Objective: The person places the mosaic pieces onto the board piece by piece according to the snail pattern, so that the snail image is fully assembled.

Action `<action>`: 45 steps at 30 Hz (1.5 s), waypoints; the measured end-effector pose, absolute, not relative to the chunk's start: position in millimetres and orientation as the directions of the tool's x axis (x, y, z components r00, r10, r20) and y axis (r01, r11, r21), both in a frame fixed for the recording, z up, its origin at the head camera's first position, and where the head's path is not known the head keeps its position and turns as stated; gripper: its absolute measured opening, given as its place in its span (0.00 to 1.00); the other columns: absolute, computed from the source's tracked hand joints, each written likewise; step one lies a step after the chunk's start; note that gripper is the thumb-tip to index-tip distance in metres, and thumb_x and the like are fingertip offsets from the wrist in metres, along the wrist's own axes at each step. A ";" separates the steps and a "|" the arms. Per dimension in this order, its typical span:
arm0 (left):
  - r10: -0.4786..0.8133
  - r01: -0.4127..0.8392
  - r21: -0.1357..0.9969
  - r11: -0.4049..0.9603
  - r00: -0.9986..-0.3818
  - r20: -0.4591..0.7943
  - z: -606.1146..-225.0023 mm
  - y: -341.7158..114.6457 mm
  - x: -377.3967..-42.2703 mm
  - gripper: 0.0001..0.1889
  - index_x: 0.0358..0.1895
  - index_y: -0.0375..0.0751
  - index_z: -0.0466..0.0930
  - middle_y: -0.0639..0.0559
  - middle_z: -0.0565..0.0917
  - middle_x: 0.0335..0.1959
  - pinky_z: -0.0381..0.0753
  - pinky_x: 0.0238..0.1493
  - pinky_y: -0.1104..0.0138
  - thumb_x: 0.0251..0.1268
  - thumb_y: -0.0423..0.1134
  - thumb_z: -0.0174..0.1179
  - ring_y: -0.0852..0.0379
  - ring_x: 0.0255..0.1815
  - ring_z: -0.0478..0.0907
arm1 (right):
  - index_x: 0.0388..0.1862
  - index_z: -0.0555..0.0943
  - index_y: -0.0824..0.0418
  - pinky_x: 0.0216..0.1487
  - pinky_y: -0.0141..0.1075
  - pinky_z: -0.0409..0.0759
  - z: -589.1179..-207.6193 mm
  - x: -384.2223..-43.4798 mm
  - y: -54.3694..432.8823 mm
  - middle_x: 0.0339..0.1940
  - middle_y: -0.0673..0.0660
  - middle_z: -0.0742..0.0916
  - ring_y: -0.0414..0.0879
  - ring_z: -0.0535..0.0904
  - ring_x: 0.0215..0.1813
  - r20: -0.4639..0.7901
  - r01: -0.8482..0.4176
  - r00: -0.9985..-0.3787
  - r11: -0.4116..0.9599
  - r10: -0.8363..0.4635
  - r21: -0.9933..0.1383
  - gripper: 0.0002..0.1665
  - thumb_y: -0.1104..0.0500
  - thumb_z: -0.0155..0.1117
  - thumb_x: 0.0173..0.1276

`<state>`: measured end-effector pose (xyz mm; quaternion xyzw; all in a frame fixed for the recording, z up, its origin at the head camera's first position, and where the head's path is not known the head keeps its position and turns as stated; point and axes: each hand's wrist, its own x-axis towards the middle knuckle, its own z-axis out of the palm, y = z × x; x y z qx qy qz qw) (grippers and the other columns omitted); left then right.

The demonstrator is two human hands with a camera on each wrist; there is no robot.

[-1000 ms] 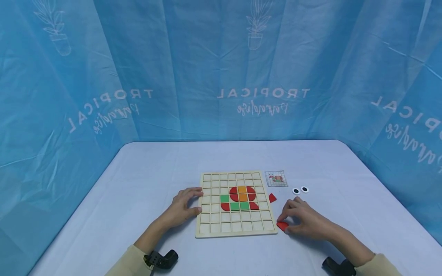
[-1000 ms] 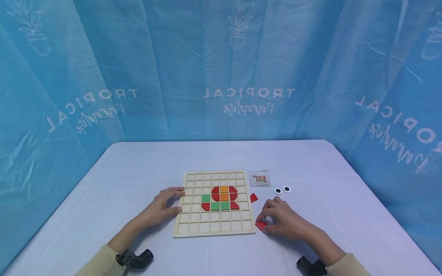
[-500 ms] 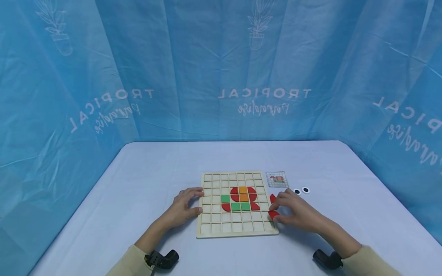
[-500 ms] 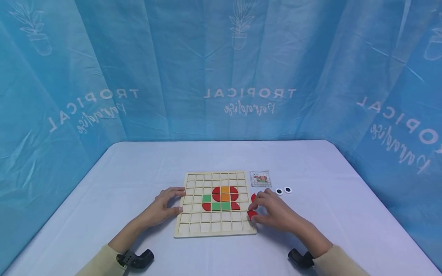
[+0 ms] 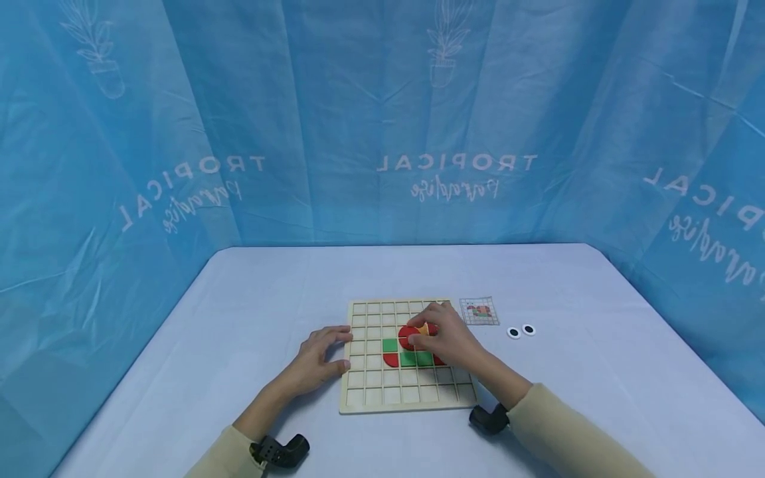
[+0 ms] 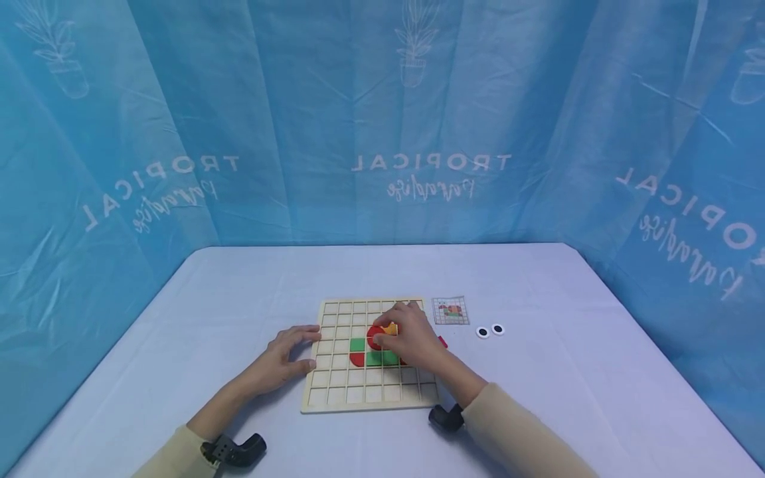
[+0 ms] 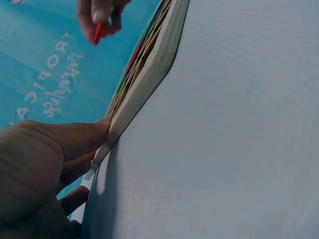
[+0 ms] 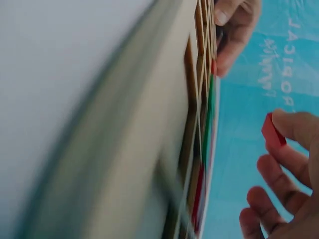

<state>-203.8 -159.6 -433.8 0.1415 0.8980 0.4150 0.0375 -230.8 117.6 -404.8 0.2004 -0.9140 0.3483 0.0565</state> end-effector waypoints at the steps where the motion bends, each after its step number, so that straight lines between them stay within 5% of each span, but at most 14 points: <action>1: 0.288 0.227 0.757 0.613 -0.956 0.054 -434.2 -159.4 -204.1 0.25 0.59 0.43 0.74 0.51 0.68 0.69 0.49 0.70 0.43 0.56 0.40 0.66 0.45 0.73 0.54 | 0.40 0.85 0.50 0.42 0.36 0.73 -405.3 -234.0 111.1 0.39 0.46 0.83 0.42 0.69 0.46 0.245 -0.406 -0.913 0.671 -0.326 -0.620 0.12 0.54 0.72 0.56; 15: 0.286 0.214 0.752 0.624 -0.958 0.035 -435.5 -161.0 -205.2 0.25 0.59 0.45 0.73 0.53 0.67 0.69 0.50 0.71 0.42 0.56 0.40 0.65 0.46 0.74 0.54 | 0.40 0.86 0.50 0.39 0.36 0.74 -418.6 -254.0 74.7 0.39 0.50 0.83 0.47 0.71 0.45 0.214 -0.374 -0.924 0.640 -0.316 -0.671 0.10 0.53 0.68 0.59; 24: 0.284 0.219 0.749 0.625 -0.958 0.043 -434.6 -160.2 -204.4 0.25 0.59 0.44 0.74 0.53 0.68 0.69 0.49 0.71 0.42 0.56 0.39 0.66 0.46 0.73 0.55 | 0.38 0.87 0.52 0.41 0.39 0.65 -427.1 -256.5 72.9 0.37 0.51 0.83 0.46 0.67 0.40 0.251 -0.379 -0.925 0.691 -0.283 -0.615 0.10 0.52 0.70 0.57; 39: 0.291 0.229 0.749 0.621 -0.955 0.050 -435.7 -160.8 -205.1 0.24 0.58 0.45 0.74 0.52 0.68 0.68 0.49 0.70 0.41 0.56 0.43 0.65 0.45 0.73 0.55 | 0.38 0.87 0.50 0.42 0.41 0.66 -431.7 -258.5 69.0 0.36 0.51 0.82 0.47 0.68 0.42 0.233 -0.367 -0.930 0.773 -0.286 -0.518 0.11 0.51 0.71 0.56; 45: 0.291 0.232 0.748 0.622 -0.955 0.054 -436.4 -160.7 -205.1 0.24 0.58 0.45 0.74 0.52 0.68 0.68 0.48 0.70 0.41 0.56 0.43 0.65 0.45 0.72 0.55 | 0.41 0.87 0.51 0.44 0.41 0.68 -426.4 -255.0 69.7 0.39 0.51 0.83 0.48 0.69 0.45 0.219 -0.348 -0.938 0.745 -0.270 -0.569 0.13 0.50 0.69 0.57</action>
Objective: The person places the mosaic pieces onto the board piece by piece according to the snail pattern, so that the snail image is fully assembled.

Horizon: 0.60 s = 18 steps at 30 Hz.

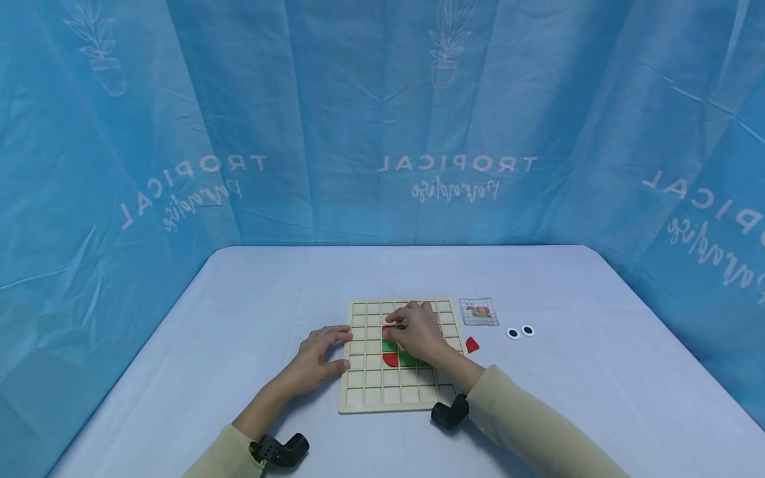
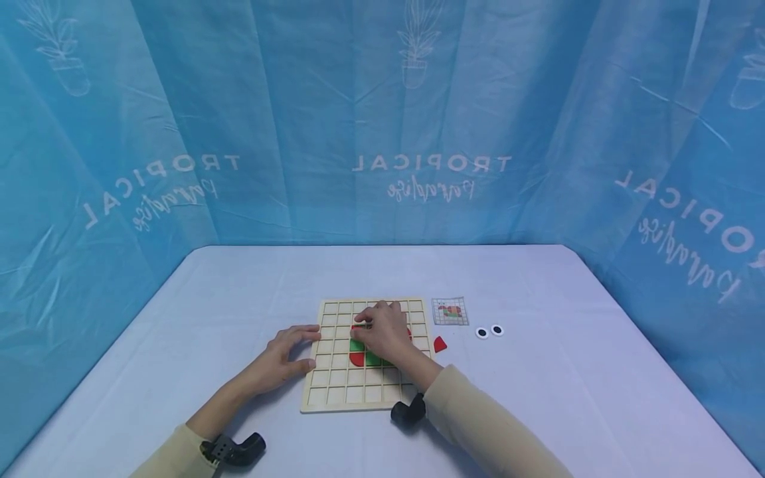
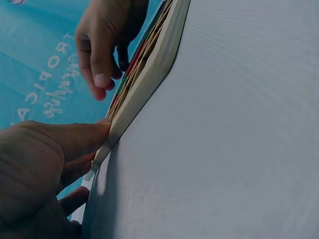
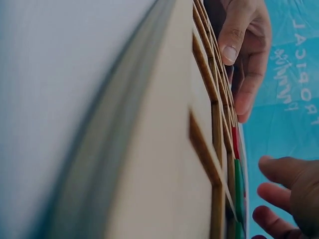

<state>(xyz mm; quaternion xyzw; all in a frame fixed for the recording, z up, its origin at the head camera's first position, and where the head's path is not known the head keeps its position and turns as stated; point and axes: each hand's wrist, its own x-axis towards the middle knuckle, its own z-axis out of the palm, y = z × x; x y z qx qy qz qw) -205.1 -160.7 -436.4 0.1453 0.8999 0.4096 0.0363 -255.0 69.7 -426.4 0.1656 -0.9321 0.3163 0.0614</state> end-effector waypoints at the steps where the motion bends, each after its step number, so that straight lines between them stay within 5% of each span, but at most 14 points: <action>1: 0.290 0.232 0.747 0.623 -0.955 0.054 -436.5 -160.7 -205.0 0.24 0.58 0.45 0.74 0.52 0.68 0.68 0.48 0.70 0.41 0.56 0.43 0.65 0.45 0.72 0.55 | 0.41 0.87 0.52 0.44 0.40 0.69 -424.4 -254.0 70.2 0.39 0.52 0.83 0.48 0.69 0.45 0.215 -0.341 -0.940 0.732 -0.265 -0.589 0.13 0.50 0.69 0.58; 11: 0.268 0.212 0.745 0.632 -0.962 0.046 -435.2 -158.4 -203.3 0.25 0.58 0.44 0.74 0.53 0.68 0.69 0.49 0.71 0.42 0.56 0.40 0.66 0.46 0.73 0.54 | 0.44 0.86 0.53 0.41 0.37 0.71 -401.9 -241.4 106.3 0.41 0.50 0.83 0.47 0.68 0.48 0.184 -0.264 -0.964 0.694 -0.189 -0.670 0.14 0.53 0.69 0.58; 18: 0.271 0.217 0.746 0.630 -0.961 0.052 -436.0 -159.1 -204.0 0.25 0.58 0.45 0.74 0.52 0.68 0.69 0.49 0.70 0.42 0.55 0.40 0.66 0.46 0.73 0.54 | 0.46 0.84 0.54 0.49 0.46 0.74 -403.1 -239.3 157.6 0.44 0.52 0.83 0.50 0.71 0.53 0.127 -0.236 -0.971 0.736 -0.202 -0.635 0.16 0.55 0.69 0.57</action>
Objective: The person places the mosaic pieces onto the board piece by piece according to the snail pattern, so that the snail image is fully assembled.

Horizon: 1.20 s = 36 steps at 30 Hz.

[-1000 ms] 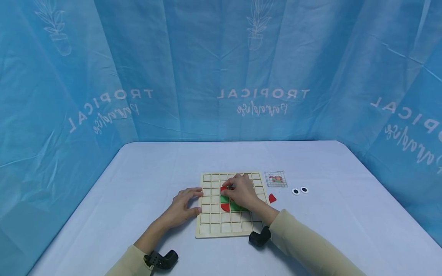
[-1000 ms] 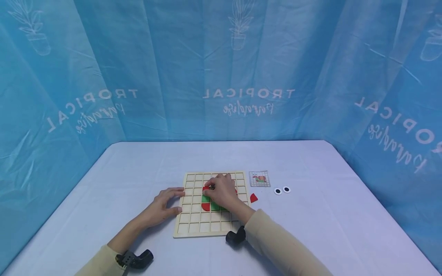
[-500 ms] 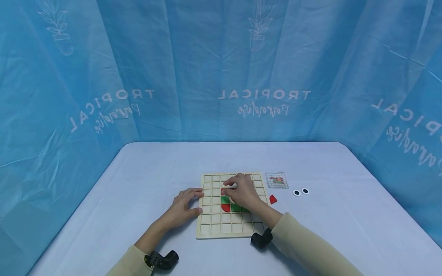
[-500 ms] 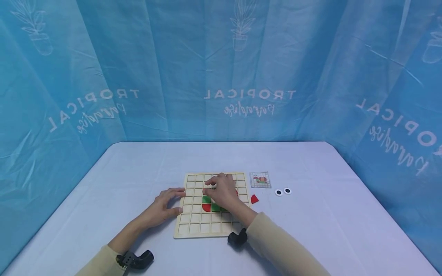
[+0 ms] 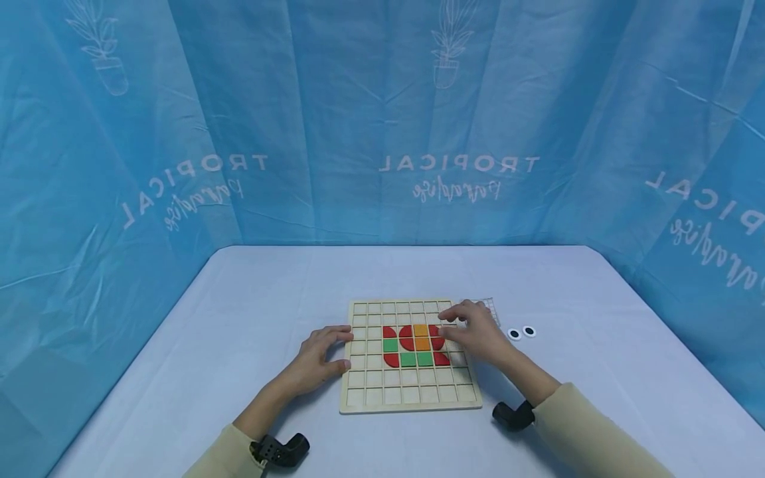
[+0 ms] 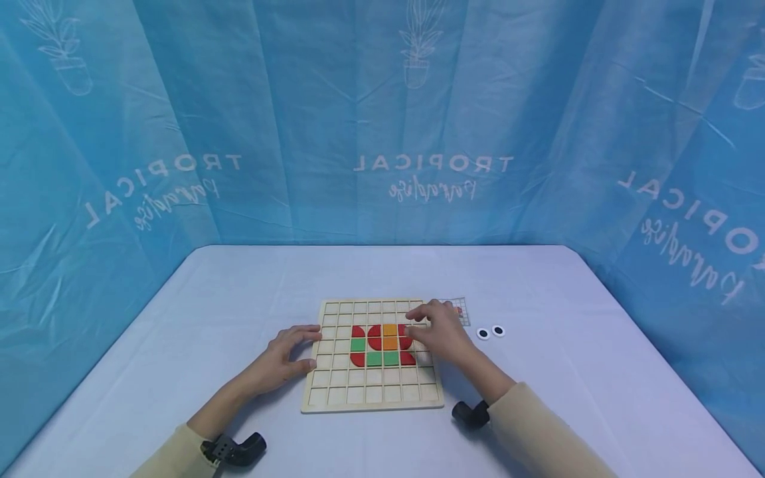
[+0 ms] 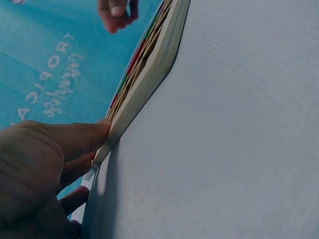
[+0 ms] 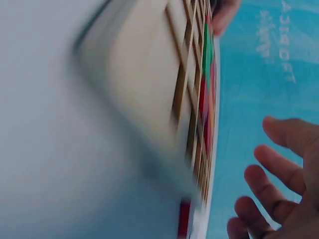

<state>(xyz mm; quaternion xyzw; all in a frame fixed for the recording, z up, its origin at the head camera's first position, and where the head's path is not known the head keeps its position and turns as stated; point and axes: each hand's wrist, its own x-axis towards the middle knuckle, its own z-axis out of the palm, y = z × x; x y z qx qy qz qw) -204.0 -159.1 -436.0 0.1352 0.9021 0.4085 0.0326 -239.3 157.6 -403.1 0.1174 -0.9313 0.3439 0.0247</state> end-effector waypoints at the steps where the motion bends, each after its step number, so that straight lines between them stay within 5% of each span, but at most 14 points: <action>1: 0.271 0.218 0.746 0.629 -0.961 0.052 -436.4 -159.4 -204.1 0.25 0.58 0.45 0.74 0.52 0.68 0.69 0.49 0.71 0.42 0.55 0.40 0.66 0.46 0.73 0.55 | 0.46 0.84 0.54 0.51 0.47 0.75 -403.8 -239.1 164.7 0.44 0.52 0.83 0.50 0.71 0.53 0.114 -0.229 -0.973 0.744 -0.202 -0.628 0.16 0.55 0.69 0.58; 14: 0.260 0.199 0.756 0.624 -0.965 0.040 -436.1 -159.4 -203.1 0.24 0.58 0.45 0.74 0.53 0.68 0.69 0.51 0.69 0.42 0.56 0.39 0.66 0.46 0.73 0.54 | 0.47 0.84 0.53 0.44 0.38 0.71 -412.2 -238.3 218.8 0.46 0.52 0.82 0.48 0.68 0.49 -0.013 -0.210 -0.966 0.810 -0.260 -0.547 0.19 0.54 0.71 0.54; 22: 0.265 0.199 0.757 0.622 -0.964 0.035 -437.2 -160.2 -203.3 0.25 0.59 0.45 0.74 0.53 0.67 0.69 0.50 0.70 0.42 0.56 0.38 0.66 0.46 0.74 0.53 | 0.47 0.84 0.49 0.54 0.48 0.77 -417.6 -242.5 220.8 0.62 0.58 0.76 0.51 0.65 0.58 -0.049 -0.203 -0.962 0.829 -0.267 -0.521 0.21 0.53 0.74 0.52; 27: 0.270 0.207 0.761 0.614 -0.962 0.044 -437.6 -160.1 -203.1 0.25 0.59 0.43 0.74 0.52 0.68 0.69 0.47 0.71 0.42 0.56 0.37 0.65 0.46 0.74 0.54 | 0.45 0.84 0.47 0.53 0.49 0.75 -418.4 -243.4 220.7 0.57 0.56 0.79 0.50 0.66 0.56 -0.049 -0.222 -0.958 0.842 -0.281 -0.491 0.20 0.54 0.74 0.51; 36: 0.270 0.219 0.752 0.622 -0.961 0.057 -436.8 -159.6 -202.6 0.24 0.58 0.43 0.74 0.52 0.68 0.68 0.47 0.71 0.44 0.55 0.37 0.66 0.46 0.73 0.55 | 0.38 0.85 0.45 0.42 0.36 0.70 -419.8 -238.3 225.3 0.44 0.49 0.81 0.45 0.67 0.47 -0.006 -0.269 -0.952 0.851 -0.305 -0.452 0.13 0.54 0.74 0.51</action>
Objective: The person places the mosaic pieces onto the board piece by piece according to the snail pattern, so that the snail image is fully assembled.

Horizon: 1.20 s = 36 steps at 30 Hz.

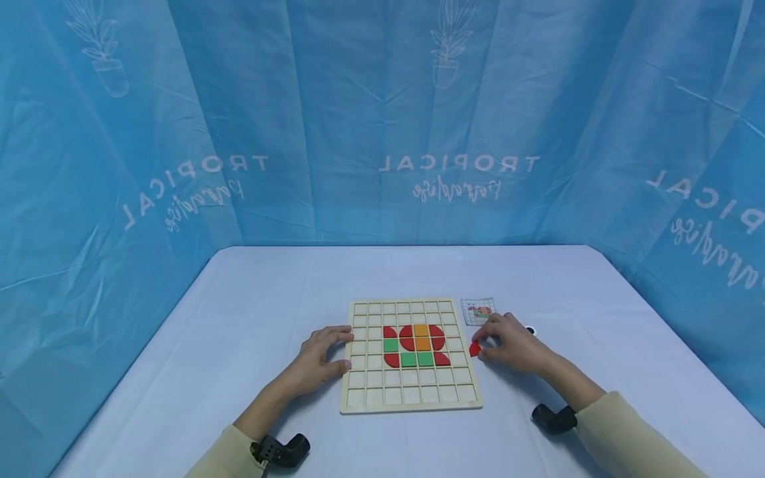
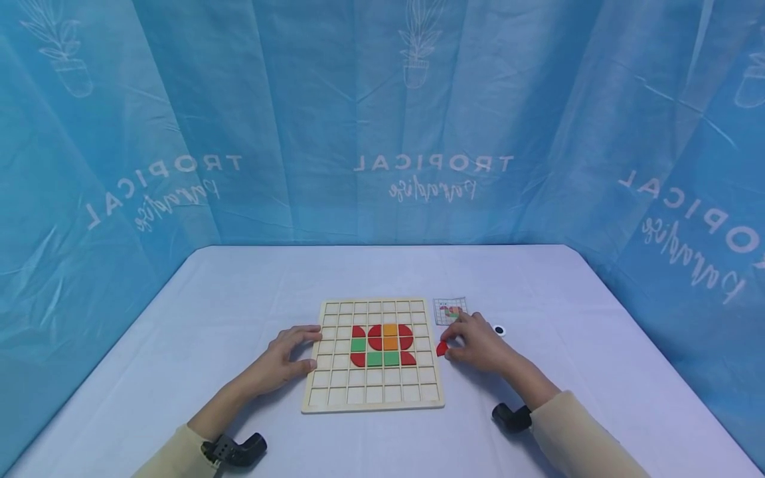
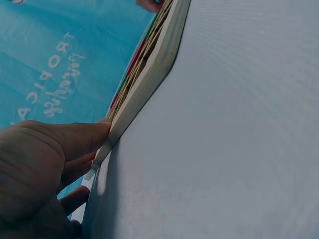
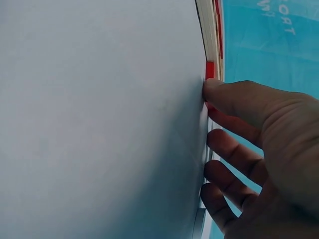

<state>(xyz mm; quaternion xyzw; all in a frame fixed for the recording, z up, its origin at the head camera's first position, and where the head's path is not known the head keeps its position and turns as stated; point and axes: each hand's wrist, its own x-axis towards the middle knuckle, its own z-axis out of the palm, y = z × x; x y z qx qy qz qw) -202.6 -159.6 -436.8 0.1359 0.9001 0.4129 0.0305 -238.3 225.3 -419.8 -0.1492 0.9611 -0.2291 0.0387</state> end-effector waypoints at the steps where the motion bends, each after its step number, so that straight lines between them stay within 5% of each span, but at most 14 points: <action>1: 0.270 0.222 0.750 0.623 -0.961 0.060 -436.8 -159.5 -202.7 0.24 0.58 0.43 0.74 0.52 0.68 0.68 0.48 0.71 0.44 0.55 0.37 0.66 0.46 0.73 0.55 | 0.38 0.85 0.46 0.42 0.36 0.70 -419.7 -237.8 226.2 0.43 0.49 0.81 0.45 0.67 0.47 0.002 -0.281 -0.950 0.850 -0.313 -0.446 0.13 0.53 0.74 0.51; 16: 0.272 0.212 0.744 0.633 -0.961 0.042 -434.6 -159.4 -204.4 0.25 0.59 0.44 0.74 0.53 0.67 0.69 0.48 0.72 0.43 0.56 0.39 0.66 0.46 0.74 0.53 | 0.41 0.84 0.52 0.48 0.41 0.79 -401.2 -232.9 220.0 0.38 0.46 0.85 0.43 0.75 0.46 0.064 -0.354 -0.927 0.805 -0.370 -0.475 0.14 0.56 0.72 0.54; 36: 0.281 0.210 0.754 0.622 -0.959 0.035 -435.5 -159.4 -205.2 0.25 0.58 0.44 0.74 0.53 0.68 0.68 0.47 0.71 0.44 0.56 0.38 0.66 0.47 0.73 0.54 | 0.38 0.85 0.53 0.40 0.36 0.74 -386.3 -260.4 90.0 0.36 0.49 0.85 0.48 0.72 0.45 0.157 -0.402 -0.911 0.735 -0.382 -0.546 0.11 0.53 0.71 0.56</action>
